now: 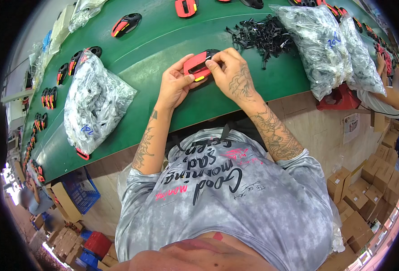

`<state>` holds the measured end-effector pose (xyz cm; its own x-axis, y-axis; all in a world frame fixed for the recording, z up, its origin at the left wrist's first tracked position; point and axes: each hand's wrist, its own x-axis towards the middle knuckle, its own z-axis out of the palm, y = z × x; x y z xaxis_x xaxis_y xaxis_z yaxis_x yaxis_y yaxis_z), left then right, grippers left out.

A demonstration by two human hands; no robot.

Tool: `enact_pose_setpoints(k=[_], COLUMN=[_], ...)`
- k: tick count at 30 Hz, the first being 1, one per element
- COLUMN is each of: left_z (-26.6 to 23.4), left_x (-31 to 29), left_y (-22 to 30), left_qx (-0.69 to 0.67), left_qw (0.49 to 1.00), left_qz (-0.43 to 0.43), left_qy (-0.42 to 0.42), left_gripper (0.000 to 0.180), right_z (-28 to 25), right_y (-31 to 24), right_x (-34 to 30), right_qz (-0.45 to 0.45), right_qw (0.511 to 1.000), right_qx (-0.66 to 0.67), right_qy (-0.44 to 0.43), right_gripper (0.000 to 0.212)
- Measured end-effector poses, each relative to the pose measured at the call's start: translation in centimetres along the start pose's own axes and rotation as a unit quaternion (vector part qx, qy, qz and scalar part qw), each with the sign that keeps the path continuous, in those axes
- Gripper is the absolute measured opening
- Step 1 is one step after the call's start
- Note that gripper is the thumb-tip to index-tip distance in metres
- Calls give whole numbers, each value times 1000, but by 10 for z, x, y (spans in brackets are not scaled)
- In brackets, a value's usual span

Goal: Assembling plastic clips and components onto a housing on a production line.

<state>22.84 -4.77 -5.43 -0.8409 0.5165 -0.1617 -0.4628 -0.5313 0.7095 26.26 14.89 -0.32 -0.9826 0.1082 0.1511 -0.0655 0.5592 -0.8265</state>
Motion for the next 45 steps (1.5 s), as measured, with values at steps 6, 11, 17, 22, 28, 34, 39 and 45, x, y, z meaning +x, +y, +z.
enact_pose_setpoints(k=[6, 11, 17, 22, 28, 34, 39, 45], left_z=[-7, -4, 1, 0, -6, -5, -2, 13], left_x=[3, 2, 1, 0, -2, 7, -1, -5], left_y=[2, 2, 2, -5, -7, -6, -7, -2], left_qx=[-20, -13, -50, -32, 7, 79, 23, 122], left_qw=[1000, 1000, 999, 998, 998, 995, 999, 991], left_qz=[-1, -3, 11, 25, 48, 63, 39, 23], left_qy=[-14, -2, 16, 40, 37, 23, 28, -42], left_gripper=[70, 69, 62, 59, 54, 50, 68, 70], right_z=[2, 2, 8, 9, 7, 19, 11, 8], right_y=[-1, -4, -2, -3, -1, 4, 43, 25], right_x=[2, 1, 3, 1, 10, 5, 11, -14], right_qz=[-11, -32, -25, -24, 37, 0, 30, -37], right_qw=[1000, 997, 1000, 1000, 998, 996, 953, 981], right_qx=[16, 72, -9, 6, 30, 71, 283, 190], right_qy=[-11, 10, 11, 5, -45, 56, -101, 28], right_gripper=[20, 20, 19, 24, 64, 61, 54, 70])
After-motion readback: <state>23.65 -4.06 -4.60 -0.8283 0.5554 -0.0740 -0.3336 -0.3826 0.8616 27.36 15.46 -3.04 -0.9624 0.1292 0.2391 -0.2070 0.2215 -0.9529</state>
